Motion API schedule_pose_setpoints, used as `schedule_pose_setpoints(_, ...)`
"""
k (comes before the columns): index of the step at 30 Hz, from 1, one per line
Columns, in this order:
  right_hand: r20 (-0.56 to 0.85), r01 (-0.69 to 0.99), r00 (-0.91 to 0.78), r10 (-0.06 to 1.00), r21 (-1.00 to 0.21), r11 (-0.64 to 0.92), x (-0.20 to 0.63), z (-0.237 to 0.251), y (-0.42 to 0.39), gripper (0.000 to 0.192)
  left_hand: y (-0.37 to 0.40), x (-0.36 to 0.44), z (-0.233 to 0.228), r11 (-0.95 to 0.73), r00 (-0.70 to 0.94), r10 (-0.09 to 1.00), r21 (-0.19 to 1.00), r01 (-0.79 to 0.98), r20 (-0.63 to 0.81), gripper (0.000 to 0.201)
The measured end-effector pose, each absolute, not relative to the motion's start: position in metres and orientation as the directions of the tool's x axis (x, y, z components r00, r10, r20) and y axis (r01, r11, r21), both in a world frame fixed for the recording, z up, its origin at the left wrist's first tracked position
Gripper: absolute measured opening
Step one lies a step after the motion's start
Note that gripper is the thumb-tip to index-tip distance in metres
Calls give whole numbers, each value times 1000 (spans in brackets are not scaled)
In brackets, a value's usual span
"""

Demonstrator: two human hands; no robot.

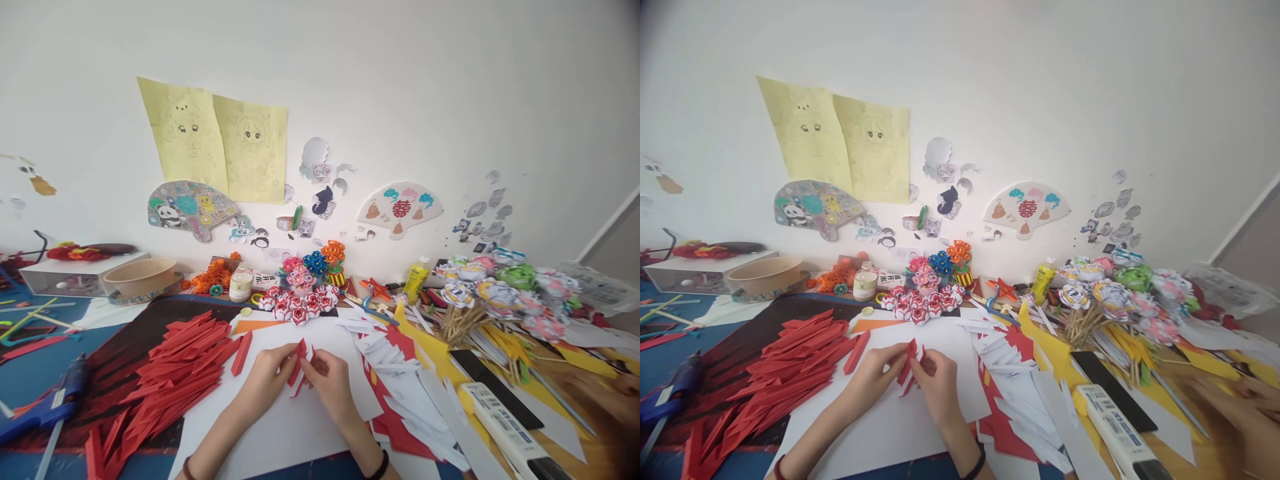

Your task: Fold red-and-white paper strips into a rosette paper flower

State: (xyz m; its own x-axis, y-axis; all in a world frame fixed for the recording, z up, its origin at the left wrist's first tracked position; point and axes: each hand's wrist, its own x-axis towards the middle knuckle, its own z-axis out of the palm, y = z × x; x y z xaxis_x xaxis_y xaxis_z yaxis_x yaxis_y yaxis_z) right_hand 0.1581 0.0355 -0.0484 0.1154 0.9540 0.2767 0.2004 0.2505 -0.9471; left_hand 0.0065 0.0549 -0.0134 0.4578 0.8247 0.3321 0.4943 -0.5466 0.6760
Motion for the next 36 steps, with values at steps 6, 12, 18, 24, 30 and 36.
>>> schedule_pose_setpoints(6,284,225,133,950,-942,250,159,-48,36,30,52,10,-14,-560,449,822,641,525,350,20)
schedule_pose_setpoints(12,310,286,180,933,-924,252,160,-48,35,30,51,15,-25,-566,415,824,564,601,385,23)
schedule_pose_setpoints(18,352,323,130,927,-899,296,158,-45,32,31,53,15,-39,-545,349,826,464,698,443,36)
schedule_pose_setpoints(24,342,288,162,926,-914,287,156,-45,30,32,54,14,-40,-594,407,787,391,703,463,31)
schedule_pose_setpoints(30,281,188,218,935,-952,242,163,-44,33,30,52,16,-40,-642,485,756,353,681,439,27)
schedule_pose_setpoints(36,235,92,192,953,-971,221,163,-43,34,31,52,15,-39,-654,515,737,271,706,437,39)
